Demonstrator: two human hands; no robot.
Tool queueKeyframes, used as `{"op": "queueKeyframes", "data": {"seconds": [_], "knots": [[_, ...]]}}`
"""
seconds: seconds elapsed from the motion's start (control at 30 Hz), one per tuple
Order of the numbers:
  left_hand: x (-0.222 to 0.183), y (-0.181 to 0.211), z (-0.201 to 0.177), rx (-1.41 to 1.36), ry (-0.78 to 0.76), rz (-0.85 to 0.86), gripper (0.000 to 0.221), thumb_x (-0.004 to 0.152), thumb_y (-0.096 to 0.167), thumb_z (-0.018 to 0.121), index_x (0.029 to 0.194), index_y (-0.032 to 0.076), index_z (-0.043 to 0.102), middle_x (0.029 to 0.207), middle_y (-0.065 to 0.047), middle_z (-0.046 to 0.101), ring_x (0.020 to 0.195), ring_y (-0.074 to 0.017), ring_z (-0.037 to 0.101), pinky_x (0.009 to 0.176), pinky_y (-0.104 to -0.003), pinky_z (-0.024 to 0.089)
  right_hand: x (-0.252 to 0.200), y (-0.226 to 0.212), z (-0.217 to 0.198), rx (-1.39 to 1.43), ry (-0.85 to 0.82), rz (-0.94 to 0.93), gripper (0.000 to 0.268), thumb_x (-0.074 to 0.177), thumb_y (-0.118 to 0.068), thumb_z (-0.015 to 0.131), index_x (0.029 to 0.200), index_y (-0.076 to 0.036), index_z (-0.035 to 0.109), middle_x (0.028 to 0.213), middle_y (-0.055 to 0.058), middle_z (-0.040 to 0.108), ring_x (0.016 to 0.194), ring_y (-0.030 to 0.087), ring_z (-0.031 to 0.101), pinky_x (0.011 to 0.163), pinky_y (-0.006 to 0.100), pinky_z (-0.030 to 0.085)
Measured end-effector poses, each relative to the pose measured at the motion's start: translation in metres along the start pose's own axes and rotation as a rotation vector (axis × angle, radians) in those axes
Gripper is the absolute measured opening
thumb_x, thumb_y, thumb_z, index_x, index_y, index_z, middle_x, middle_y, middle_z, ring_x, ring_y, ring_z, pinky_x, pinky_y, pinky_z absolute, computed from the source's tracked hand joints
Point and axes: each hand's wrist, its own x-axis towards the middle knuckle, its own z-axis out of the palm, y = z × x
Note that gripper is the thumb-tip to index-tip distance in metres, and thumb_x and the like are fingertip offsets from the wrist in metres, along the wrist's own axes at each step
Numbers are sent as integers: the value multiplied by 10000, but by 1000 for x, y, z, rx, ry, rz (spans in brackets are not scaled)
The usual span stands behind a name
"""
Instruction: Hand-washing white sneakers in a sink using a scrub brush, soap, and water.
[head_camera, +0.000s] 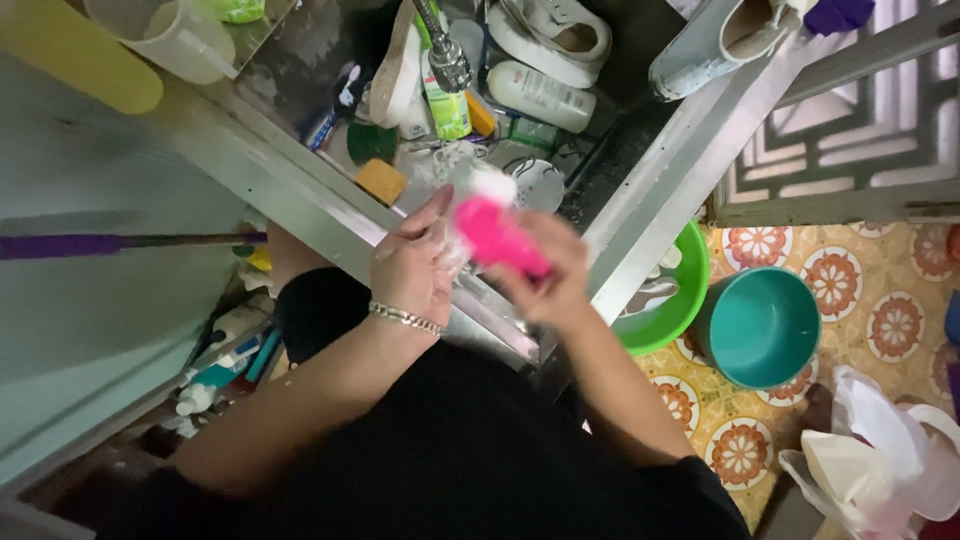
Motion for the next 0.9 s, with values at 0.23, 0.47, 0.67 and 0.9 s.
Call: {"op": "queueKeyframes", "data": {"seconds": [0.23, 0.47, 0.67, 0.9], "knots": [[9, -1, -1, 83, 2, -40, 429, 1205, 14, 693, 1608, 37, 839, 1066, -69, 724, 637, -90, 464, 579, -254, 487, 13, 16, -21, -39, 59, -62, 358, 981, -232, 1097, 969, 7, 830, 985, 261, 852, 944, 564, 846, 918, 639, 682], [6, 35, 10, 149, 24, -104, 424, 1235, 58, 644, 1617, 31, 828, 933, -38, 678, 653, -110, 485, 579, -273, 498, -7, -1, -23, 20, -38, 40, 447, 938, -187, 1095, 1309, -5, 924, 1197, 303, 896, 1040, 557, 876, 938, 656, 702], [36, 71, -11, 182, -144, 254, 292, 1149, 85, 833, 1437, 44, 862, 1166, -13, 757, 1106, -165, 797, 1070, -421, 739, 29, -8, -22, -483, -157, 829, 511, 1079, -270, 1013, 1331, 140, 841, 1093, 358, 820, 1008, 580, 861, 839, 640, 674], [44, 94, -65, 1285, -720, 738, 282, 1003, 216, 970, 1261, 168, 868, 1083, -24, 878, 1068, -294, 885, 1023, -443, 681, 51, 45, 29, -504, -614, 1041, 567, 1193, -528, 734, 1498, -70, 873, 1301, 292, 906, 1223, 546, 880, 1054, 678, 702]]}}
